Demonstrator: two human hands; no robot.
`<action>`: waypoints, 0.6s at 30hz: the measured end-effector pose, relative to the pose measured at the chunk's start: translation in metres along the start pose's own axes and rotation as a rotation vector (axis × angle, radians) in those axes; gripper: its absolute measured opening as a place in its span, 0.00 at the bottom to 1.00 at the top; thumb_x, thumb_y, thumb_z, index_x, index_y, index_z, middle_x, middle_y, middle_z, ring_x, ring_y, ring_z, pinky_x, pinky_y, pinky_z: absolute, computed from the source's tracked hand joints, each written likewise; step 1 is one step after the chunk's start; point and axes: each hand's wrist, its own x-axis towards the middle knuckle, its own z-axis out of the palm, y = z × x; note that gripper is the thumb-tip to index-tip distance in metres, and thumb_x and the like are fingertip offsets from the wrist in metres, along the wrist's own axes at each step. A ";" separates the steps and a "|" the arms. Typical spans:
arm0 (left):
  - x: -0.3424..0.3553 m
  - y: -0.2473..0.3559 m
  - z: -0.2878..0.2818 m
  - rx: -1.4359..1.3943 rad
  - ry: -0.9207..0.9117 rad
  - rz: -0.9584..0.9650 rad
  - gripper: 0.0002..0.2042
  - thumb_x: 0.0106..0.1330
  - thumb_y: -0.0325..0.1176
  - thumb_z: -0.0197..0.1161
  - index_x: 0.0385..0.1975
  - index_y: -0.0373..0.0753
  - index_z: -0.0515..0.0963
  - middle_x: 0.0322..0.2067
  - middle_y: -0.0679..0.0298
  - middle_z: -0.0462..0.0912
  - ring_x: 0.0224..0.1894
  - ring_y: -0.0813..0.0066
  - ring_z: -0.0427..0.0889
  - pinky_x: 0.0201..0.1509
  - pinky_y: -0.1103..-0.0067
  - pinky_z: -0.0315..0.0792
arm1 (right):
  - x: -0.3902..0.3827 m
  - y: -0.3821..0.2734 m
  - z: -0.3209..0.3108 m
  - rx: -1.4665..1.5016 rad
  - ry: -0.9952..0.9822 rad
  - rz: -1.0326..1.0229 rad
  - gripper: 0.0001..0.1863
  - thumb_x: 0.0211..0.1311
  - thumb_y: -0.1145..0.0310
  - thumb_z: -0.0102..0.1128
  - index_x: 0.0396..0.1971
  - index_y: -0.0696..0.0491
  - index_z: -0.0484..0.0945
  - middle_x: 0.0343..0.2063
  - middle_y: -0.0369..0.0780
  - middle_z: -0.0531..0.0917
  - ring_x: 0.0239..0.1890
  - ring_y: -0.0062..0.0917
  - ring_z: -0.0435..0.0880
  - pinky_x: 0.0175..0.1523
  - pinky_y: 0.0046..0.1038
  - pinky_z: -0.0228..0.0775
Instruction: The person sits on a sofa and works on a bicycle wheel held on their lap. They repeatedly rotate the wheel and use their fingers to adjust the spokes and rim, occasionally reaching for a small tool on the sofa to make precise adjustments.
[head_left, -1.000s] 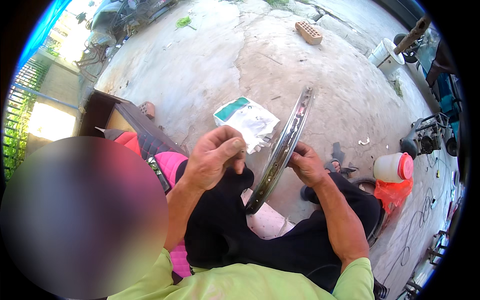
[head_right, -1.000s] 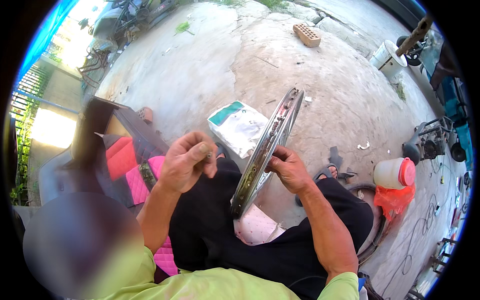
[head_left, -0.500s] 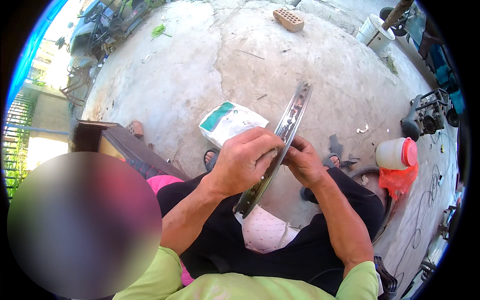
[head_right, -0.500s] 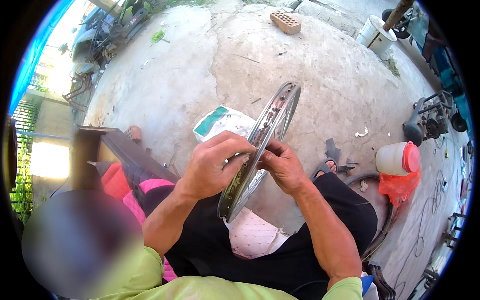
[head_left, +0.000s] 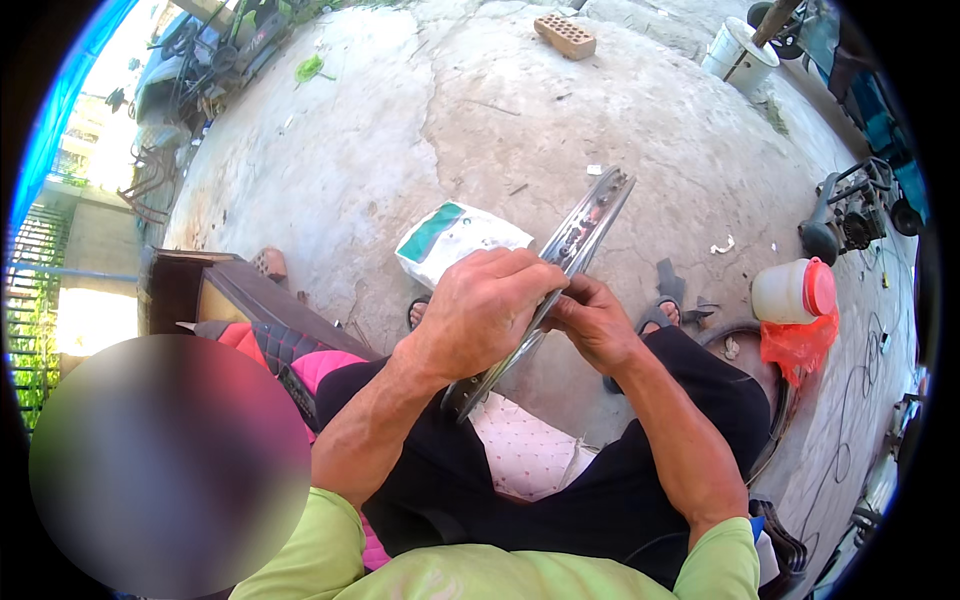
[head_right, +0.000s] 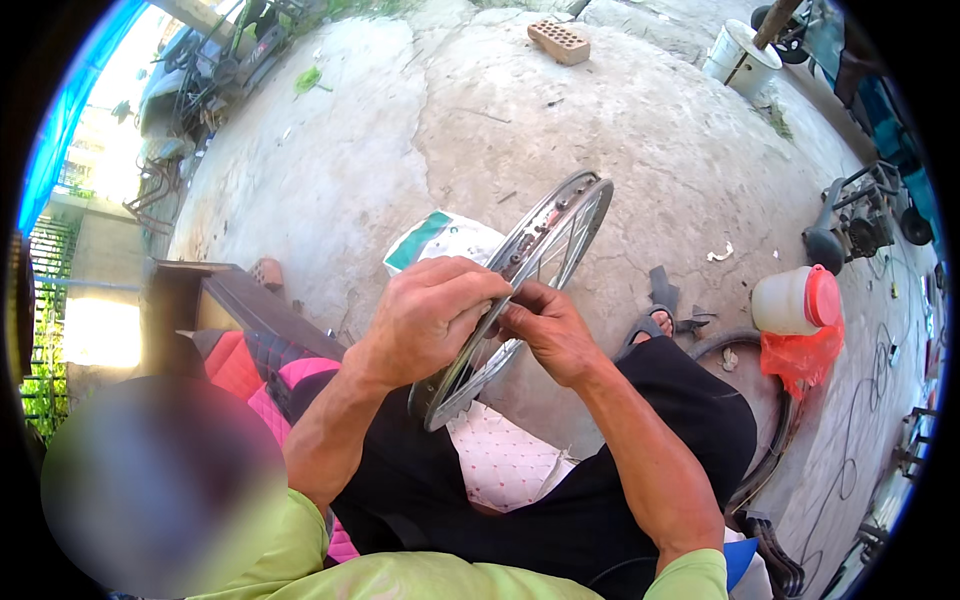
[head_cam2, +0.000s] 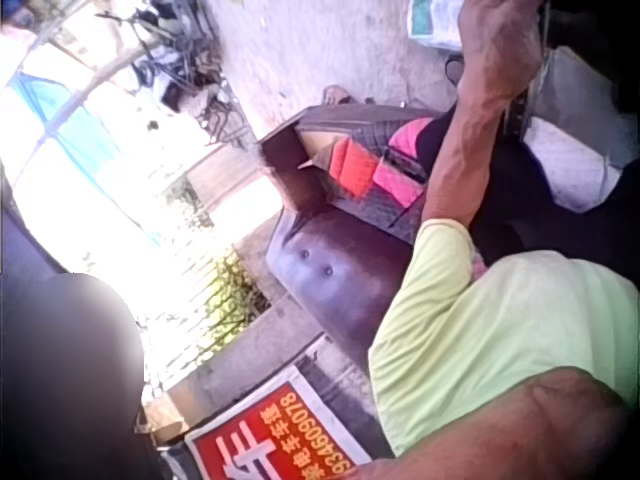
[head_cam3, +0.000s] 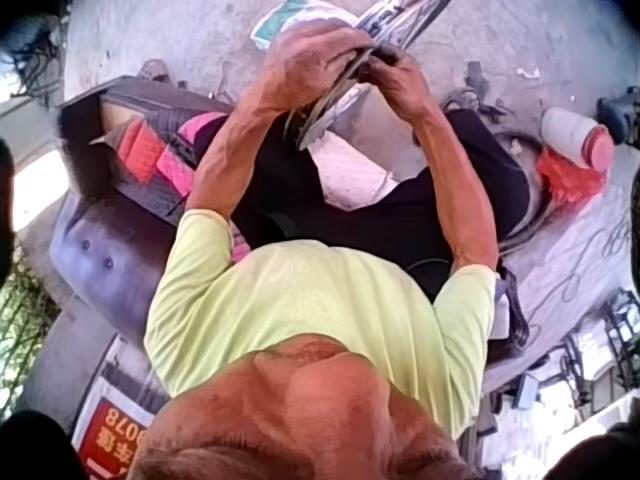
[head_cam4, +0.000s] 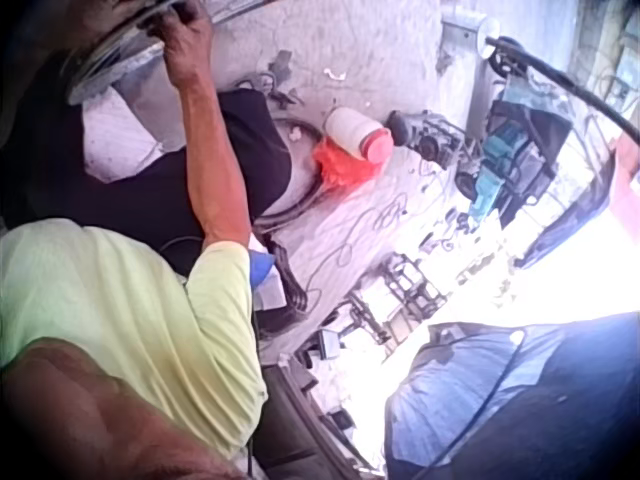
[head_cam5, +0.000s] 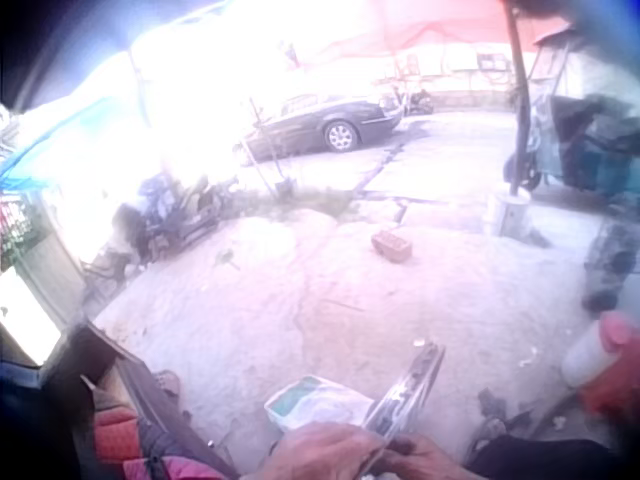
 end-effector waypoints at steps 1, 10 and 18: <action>0.001 0.000 0.000 -0.003 -0.019 -0.004 0.11 0.53 0.19 0.64 0.37 0.36 0.82 0.32 0.56 0.84 0.36 0.57 0.84 0.40 0.69 0.77 | 0.000 0.001 -0.002 -0.011 -0.008 -0.012 0.14 0.71 0.68 0.59 0.50 0.60 0.78 0.42 0.40 0.84 0.42 0.25 0.84 0.49 0.29 0.76; -0.005 0.006 0.004 -0.172 0.035 -0.053 0.11 0.56 0.19 0.65 0.39 0.36 0.81 0.43 0.55 0.82 0.44 0.56 0.83 0.47 0.70 0.78 | -0.005 0.000 -0.006 -0.157 -0.067 -0.006 0.14 0.71 0.66 0.59 0.50 0.58 0.79 0.40 0.38 0.84 0.42 0.23 0.84 0.49 0.27 0.76; -0.007 0.003 0.005 -0.184 -0.009 -0.100 0.08 0.55 0.20 0.67 0.35 0.35 0.80 0.52 0.54 0.78 0.54 0.53 0.78 0.54 0.68 0.74 | -0.010 -0.006 -0.011 -0.206 -0.071 0.029 0.15 0.72 0.64 0.59 0.51 0.57 0.79 0.39 0.35 0.84 0.40 0.19 0.81 0.49 0.26 0.75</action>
